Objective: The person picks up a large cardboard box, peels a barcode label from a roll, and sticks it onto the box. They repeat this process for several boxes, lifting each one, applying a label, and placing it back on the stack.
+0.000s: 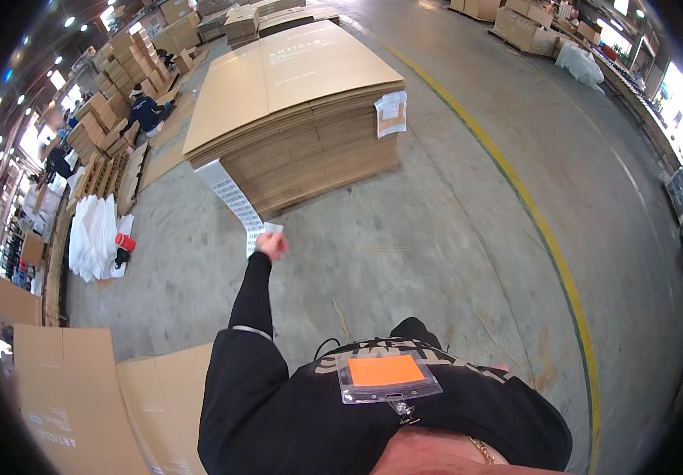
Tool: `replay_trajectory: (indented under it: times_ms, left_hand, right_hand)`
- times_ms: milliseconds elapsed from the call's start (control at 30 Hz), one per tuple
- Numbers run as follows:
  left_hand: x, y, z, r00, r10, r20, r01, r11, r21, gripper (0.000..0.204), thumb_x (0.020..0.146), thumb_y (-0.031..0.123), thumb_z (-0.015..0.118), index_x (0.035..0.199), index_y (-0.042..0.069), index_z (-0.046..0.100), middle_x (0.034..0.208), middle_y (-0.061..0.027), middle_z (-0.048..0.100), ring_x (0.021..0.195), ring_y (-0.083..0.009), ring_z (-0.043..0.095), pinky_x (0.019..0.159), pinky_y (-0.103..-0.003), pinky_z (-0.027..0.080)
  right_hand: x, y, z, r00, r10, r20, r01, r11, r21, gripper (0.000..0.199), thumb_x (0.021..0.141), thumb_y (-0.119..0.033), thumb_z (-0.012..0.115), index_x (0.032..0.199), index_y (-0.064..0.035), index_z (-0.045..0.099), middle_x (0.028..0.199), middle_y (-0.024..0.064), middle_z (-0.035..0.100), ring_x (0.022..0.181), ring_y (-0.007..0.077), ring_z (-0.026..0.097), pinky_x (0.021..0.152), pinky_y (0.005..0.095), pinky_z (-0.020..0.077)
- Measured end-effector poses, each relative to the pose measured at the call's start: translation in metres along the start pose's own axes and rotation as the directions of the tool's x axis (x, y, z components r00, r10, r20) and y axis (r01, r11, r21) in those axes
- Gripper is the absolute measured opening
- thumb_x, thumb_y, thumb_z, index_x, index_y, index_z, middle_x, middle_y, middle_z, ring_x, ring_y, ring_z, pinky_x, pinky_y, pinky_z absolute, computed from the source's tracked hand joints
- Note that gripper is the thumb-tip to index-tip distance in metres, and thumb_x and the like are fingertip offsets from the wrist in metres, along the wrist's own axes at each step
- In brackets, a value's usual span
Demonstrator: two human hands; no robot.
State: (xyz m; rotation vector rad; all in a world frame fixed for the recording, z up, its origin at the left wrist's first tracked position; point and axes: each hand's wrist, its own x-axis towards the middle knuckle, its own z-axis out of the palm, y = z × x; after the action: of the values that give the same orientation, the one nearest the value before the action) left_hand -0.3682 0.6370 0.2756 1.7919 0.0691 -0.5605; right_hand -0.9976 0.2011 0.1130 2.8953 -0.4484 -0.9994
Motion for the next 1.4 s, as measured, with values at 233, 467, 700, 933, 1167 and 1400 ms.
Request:
replay_trajectory:
  times_ms: [233,467,700,933,1167,1400]
  left_hand:
    - [0.207,0.149,0.009,0.995,0.072,-0.068,-0.088,0.959,-0.268,0.025,0.095,0.031,0.063,0.103,0.008,0.056,0.090,-0.0081,0.070,0.077,-0.0202,0.069,0.061,-0.038,0.053]
    - [0.392,0.227,0.068,0.997,-0.030,-0.073,-0.005,0.898,-0.440,0.026,0.097,0.029,0.058,0.109,0.006,0.056,0.103,-0.0125,0.069,0.090,-0.0278,0.069,0.073,-0.044,0.057]
    - [0.570,0.245,0.056,0.954,-0.224,-0.201,0.030,0.735,-0.678,0.041,0.097,0.029,0.059,0.125,-0.001,0.052,0.116,-0.0196,0.063,0.098,-0.0349,0.066,0.081,-0.052,0.054]
    - [0.700,0.255,0.040,0.896,-0.382,-0.225,0.033,0.565,-0.825,0.062,0.093,0.041,0.062,0.137,0.003,0.042,0.131,-0.0233,0.053,0.118,-0.0401,0.055,0.096,-0.052,0.048]
    - [0.727,0.236,0.044,0.897,-0.401,-0.186,-0.006,0.410,-0.912,0.038,0.096,0.017,0.057,0.129,0.002,0.046,0.125,-0.0170,0.057,0.112,-0.0348,0.059,0.092,-0.053,0.052]
    - [0.700,0.302,0.039,0.824,-0.329,-0.462,-0.252,0.517,-0.818,0.029,0.088,0.001,0.060,0.115,-0.004,0.051,0.104,-0.0214,0.065,0.087,-0.0376,0.068,0.075,-0.050,0.060]
  right_hand:
    - [0.169,-0.015,-0.081,0.813,0.182,0.553,-0.575,0.401,0.713,0.022,0.086,-0.022,0.059,0.085,0.0000,0.065,0.072,0.0145,0.066,0.064,0.0254,0.067,0.056,0.0388,0.0528]
    - [0.413,0.045,-0.303,0.927,0.356,0.123,-0.209,0.215,0.954,0.027,0.088,-0.023,0.057,0.082,0.0023,0.063,0.067,0.0127,0.067,0.058,0.0208,0.067,0.056,0.0343,0.0521]
    - [0.611,0.049,-0.536,0.871,0.432,-0.232,0.181,0.157,0.971,0.027,0.096,-0.027,0.057,0.091,-0.0003,0.061,0.073,0.0092,0.066,0.065,0.0187,0.067,0.052,0.0289,0.0501]
    - [0.674,-0.015,-0.533,0.950,0.281,0.134,-0.156,0.055,0.986,0.027,0.095,-0.025,0.059,0.106,-0.0010,0.059,0.086,0.0112,0.068,0.070,0.0212,0.070,0.054,0.0305,0.0528]
    - [0.707,-0.032,-0.556,0.960,0.195,0.202,-0.218,0.064,0.974,0.027,0.095,-0.026,0.058,0.105,-0.0004,0.060,0.088,0.0117,0.069,0.073,0.0211,0.071,0.057,0.0301,0.0528]
    - [0.786,-0.032,-0.675,0.995,0.049,-0.091,0.099,-0.187,0.977,0.031,0.097,-0.027,0.058,0.112,0.0004,0.056,0.095,0.0111,0.065,0.079,0.0212,0.068,0.066,0.0318,0.0551]
